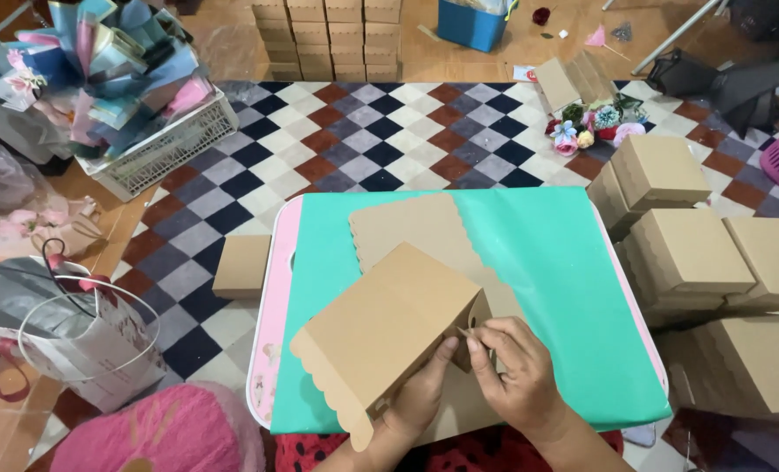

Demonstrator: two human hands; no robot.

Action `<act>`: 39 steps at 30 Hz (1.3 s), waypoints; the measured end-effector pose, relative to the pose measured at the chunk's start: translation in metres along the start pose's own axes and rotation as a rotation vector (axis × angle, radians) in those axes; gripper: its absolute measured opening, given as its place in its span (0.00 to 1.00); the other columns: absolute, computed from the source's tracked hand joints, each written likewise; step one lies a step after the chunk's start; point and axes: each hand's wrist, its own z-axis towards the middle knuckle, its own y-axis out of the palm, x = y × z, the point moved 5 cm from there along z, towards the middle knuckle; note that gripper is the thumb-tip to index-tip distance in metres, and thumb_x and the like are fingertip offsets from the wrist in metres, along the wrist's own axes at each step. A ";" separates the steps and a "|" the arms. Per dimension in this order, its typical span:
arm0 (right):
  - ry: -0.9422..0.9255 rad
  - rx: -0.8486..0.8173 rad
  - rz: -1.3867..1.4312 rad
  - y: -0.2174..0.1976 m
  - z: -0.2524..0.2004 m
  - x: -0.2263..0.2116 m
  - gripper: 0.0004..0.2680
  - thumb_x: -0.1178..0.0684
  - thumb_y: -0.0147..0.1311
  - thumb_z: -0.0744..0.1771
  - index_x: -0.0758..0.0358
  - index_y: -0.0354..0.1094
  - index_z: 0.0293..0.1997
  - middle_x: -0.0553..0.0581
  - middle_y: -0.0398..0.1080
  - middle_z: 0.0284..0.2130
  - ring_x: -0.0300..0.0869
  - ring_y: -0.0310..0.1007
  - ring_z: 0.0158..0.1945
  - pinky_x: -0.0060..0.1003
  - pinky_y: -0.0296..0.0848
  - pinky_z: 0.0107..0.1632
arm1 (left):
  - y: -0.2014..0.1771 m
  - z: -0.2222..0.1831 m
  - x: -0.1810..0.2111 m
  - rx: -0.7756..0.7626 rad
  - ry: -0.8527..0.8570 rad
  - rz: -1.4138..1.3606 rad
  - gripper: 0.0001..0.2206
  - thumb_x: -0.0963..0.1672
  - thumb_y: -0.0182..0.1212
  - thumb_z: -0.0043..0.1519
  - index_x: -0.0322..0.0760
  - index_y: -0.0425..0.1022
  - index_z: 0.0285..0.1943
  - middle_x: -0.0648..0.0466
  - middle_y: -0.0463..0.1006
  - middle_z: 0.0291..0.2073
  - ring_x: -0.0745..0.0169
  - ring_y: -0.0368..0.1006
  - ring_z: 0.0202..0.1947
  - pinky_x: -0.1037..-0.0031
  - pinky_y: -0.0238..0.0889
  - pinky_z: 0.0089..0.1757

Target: Assembling a cardboard box by folding flaps and tucking them into place.

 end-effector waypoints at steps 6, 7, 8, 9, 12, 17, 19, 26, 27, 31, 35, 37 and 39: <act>0.014 -0.046 0.017 0.000 -0.002 0.002 0.05 0.58 0.50 0.69 0.68 0.70 0.37 0.58 0.70 0.32 0.46 0.71 0.35 0.37 0.71 0.40 | -0.002 0.005 0.021 -0.041 0.071 0.038 0.17 0.45 0.47 0.71 0.45 0.68 0.25 0.64 0.74 0.26 0.65 0.71 0.36 0.74 0.55 0.55; 0.014 -0.048 0.017 0.001 -0.002 0.003 0.05 0.58 0.50 0.69 0.68 0.70 0.37 0.58 0.70 0.32 0.46 0.71 0.35 0.37 0.71 0.40 | -0.003 0.006 0.020 -0.040 0.070 0.036 0.17 0.45 0.47 0.71 0.45 0.68 0.25 0.64 0.74 0.26 0.65 0.71 0.36 0.74 0.55 0.55; 0.018 -0.049 0.011 0.002 -0.003 0.004 0.05 0.57 0.51 0.69 0.68 0.70 0.38 0.58 0.70 0.33 0.46 0.71 0.36 0.37 0.72 0.40 | -0.001 0.006 0.021 -0.073 0.078 -0.017 0.17 0.45 0.45 0.72 0.43 0.70 0.27 0.62 0.76 0.29 0.64 0.72 0.37 0.73 0.56 0.56; 0.021 -0.051 0.005 0.002 -0.004 0.004 0.05 0.57 0.51 0.69 0.68 0.71 0.39 0.58 0.70 0.34 0.46 0.72 0.36 0.37 0.73 0.40 | 0.001 0.006 0.021 -0.107 0.085 -0.071 0.17 0.44 0.44 0.72 0.41 0.72 0.29 0.60 0.78 0.31 0.62 0.74 0.39 0.72 0.57 0.57; -0.014 -0.044 -0.055 0.004 -0.004 0.000 0.05 0.58 0.52 0.69 0.68 0.71 0.40 0.58 0.71 0.35 0.46 0.72 0.36 0.37 0.73 0.41 | -0.001 -0.002 0.010 0.002 0.035 0.107 0.15 0.45 0.50 0.70 0.44 0.75 0.30 0.62 0.79 0.31 0.63 0.75 0.41 0.72 0.55 0.58; -0.056 -0.021 -0.113 0.006 -0.003 -0.006 0.04 0.58 0.53 0.68 0.68 0.72 0.41 0.58 0.70 0.35 0.46 0.72 0.35 0.39 0.73 0.39 | 0.005 -0.016 -0.019 0.186 -0.055 -0.073 0.08 0.46 0.60 0.67 0.42 0.80 0.36 0.60 0.82 0.36 0.64 0.78 0.44 0.72 0.63 0.58; -0.070 -0.032 -0.121 0.006 -0.004 -0.008 0.04 0.59 0.53 0.69 0.69 0.72 0.41 0.59 0.70 0.35 0.47 0.71 0.34 0.39 0.72 0.38 | 0.008 -0.019 -0.025 0.181 -0.054 -0.043 0.10 0.47 0.59 0.67 0.43 0.79 0.33 0.62 0.81 0.32 0.66 0.78 0.40 0.73 0.64 0.56; 0.004 -0.049 -0.029 0.004 -0.004 -0.005 0.05 0.58 0.51 0.69 0.68 0.72 0.39 0.58 0.71 0.34 0.45 0.73 0.35 0.37 0.73 0.41 | 0.005 -0.024 -0.029 0.261 0.026 0.016 0.06 0.45 0.62 0.66 0.39 0.82 0.44 0.56 0.83 0.45 0.61 0.78 0.51 0.69 0.63 0.60; 0.007 -0.043 -0.041 0.004 -0.004 -0.003 0.05 0.58 0.51 0.69 0.69 0.72 0.38 0.58 0.71 0.33 0.45 0.72 0.35 0.37 0.73 0.41 | 0.008 -0.020 -0.025 0.183 0.004 -0.039 0.07 0.45 0.59 0.68 0.41 0.82 0.42 0.58 0.83 0.42 0.63 0.77 0.49 0.71 0.62 0.60; 0.007 -0.021 -0.051 0.006 -0.004 -0.004 0.04 0.59 0.53 0.68 0.69 0.72 0.38 0.58 0.71 0.33 0.44 0.72 0.34 0.36 0.73 0.40 | 0.010 -0.023 -0.033 0.197 -0.084 -0.037 0.12 0.46 0.60 0.66 0.39 0.81 0.55 0.53 0.81 0.56 0.59 0.73 0.61 0.69 0.55 0.65; -0.053 -0.014 -0.113 0.007 -0.006 -0.007 0.04 0.60 0.53 0.68 0.70 0.71 0.40 0.60 0.71 0.34 0.47 0.72 0.35 0.39 0.74 0.40 | 0.006 -0.018 -0.017 0.144 -0.089 -0.070 0.10 0.47 0.56 0.68 0.40 0.82 0.44 0.57 0.83 0.43 0.62 0.77 0.50 0.69 0.60 0.61; -0.063 -0.015 -0.112 0.007 -0.006 -0.007 0.04 0.60 0.53 0.68 0.71 0.71 0.40 0.61 0.70 0.34 0.48 0.72 0.35 0.40 0.74 0.39 | 0.005 -0.018 -0.012 0.106 -0.055 -0.047 0.11 0.47 0.54 0.69 0.40 0.80 0.42 0.57 0.82 0.41 0.61 0.76 0.49 0.69 0.61 0.60; 0.070 -0.023 0.086 0.005 -0.007 -0.001 0.05 0.58 0.51 0.69 0.67 0.73 0.39 0.58 0.72 0.34 0.45 0.74 0.35 0.35 0.74 0.41 | 0.009 -0.023 -0.030 0.056 -0.264 0.045 0.19 0.51 0.50 0.68 0.45 0.75 0.65 0.53 0.71 0.69 0.58 0.60 0.72 0.66 0.40 0.70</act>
